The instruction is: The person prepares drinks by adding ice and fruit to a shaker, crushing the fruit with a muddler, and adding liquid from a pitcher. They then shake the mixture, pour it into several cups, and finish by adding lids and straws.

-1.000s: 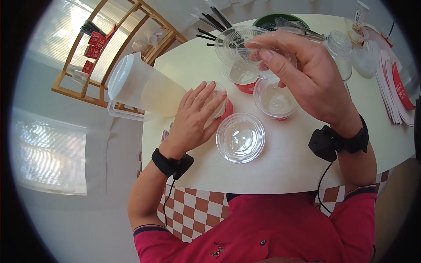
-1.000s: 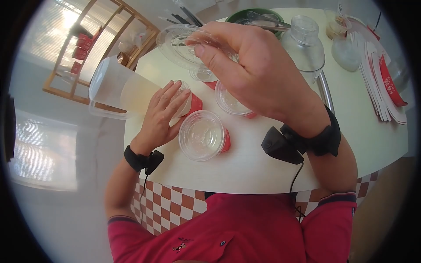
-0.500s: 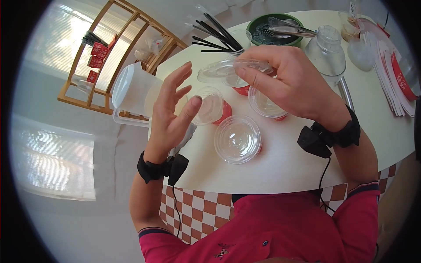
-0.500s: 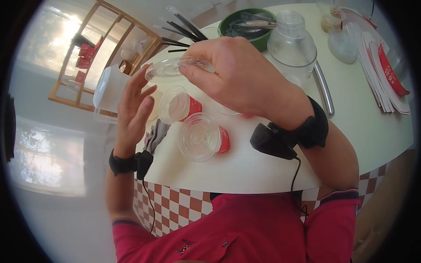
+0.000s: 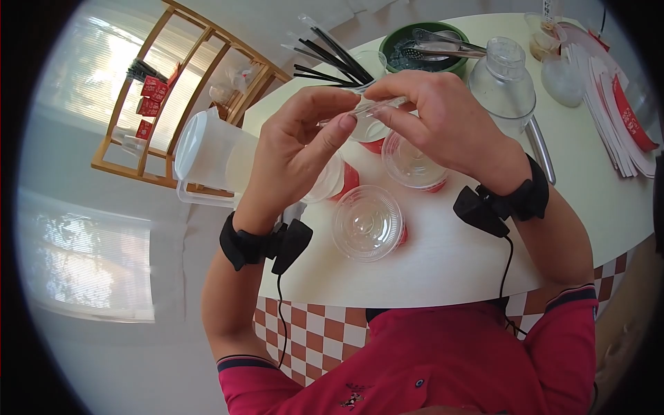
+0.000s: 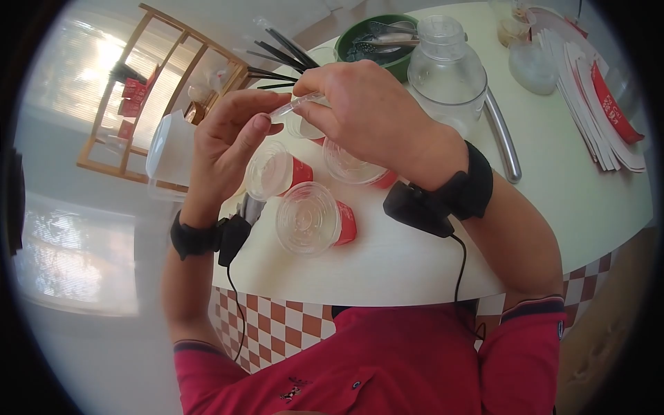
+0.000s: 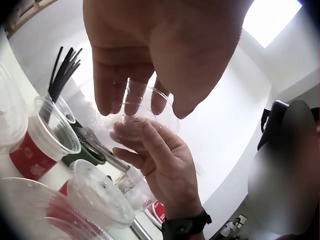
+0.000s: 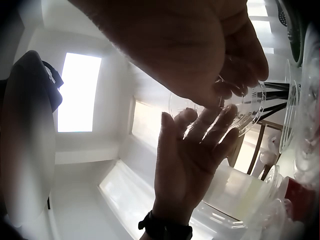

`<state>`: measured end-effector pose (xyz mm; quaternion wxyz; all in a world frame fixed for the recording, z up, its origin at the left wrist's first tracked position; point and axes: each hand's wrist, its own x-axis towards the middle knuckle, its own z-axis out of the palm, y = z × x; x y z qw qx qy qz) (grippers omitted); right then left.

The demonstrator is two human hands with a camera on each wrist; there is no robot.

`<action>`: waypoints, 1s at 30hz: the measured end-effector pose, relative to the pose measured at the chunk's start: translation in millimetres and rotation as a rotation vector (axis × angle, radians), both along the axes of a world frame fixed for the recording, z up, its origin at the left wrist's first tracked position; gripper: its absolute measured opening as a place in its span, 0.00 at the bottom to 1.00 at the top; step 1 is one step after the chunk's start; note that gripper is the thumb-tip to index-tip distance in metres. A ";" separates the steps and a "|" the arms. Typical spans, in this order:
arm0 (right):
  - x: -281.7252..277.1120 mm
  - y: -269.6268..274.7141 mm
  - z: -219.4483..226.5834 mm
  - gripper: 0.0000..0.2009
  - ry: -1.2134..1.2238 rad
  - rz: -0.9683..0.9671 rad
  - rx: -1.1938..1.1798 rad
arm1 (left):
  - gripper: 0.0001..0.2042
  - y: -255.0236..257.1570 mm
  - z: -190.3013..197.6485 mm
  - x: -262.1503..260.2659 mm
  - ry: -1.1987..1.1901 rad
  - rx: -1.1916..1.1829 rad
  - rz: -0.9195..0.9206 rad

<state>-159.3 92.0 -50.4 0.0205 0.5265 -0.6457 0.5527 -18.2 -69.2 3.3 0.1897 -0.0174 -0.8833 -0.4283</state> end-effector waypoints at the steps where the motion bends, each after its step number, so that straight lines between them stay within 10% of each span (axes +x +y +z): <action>1: -1.5 -0.8 -1.0 0.14 -0.007 -0.007 0.009 | 0.14 0.1 0.5 -3.1 -0.007 -0.055 0.044; 7: -7.9 -2.6 -5.1 0.14 0.143 -0.158 -0.155 | 0.12 -29.4 -5.3 -26.2 0.025 -0.500 0.158; 16: -8.0 1.4 -1.0 0.12 0.171 -0.164 -0.111 | 0.08 -45.6 -22.4 -47.4 0.134 -0.076 0.182; 30: -9.4 2.8 0.4 0.11 0.175 -0.163 -0.113 | 0.11 -44.5 -42.0 -31.2 -0.123 -0.440 0.053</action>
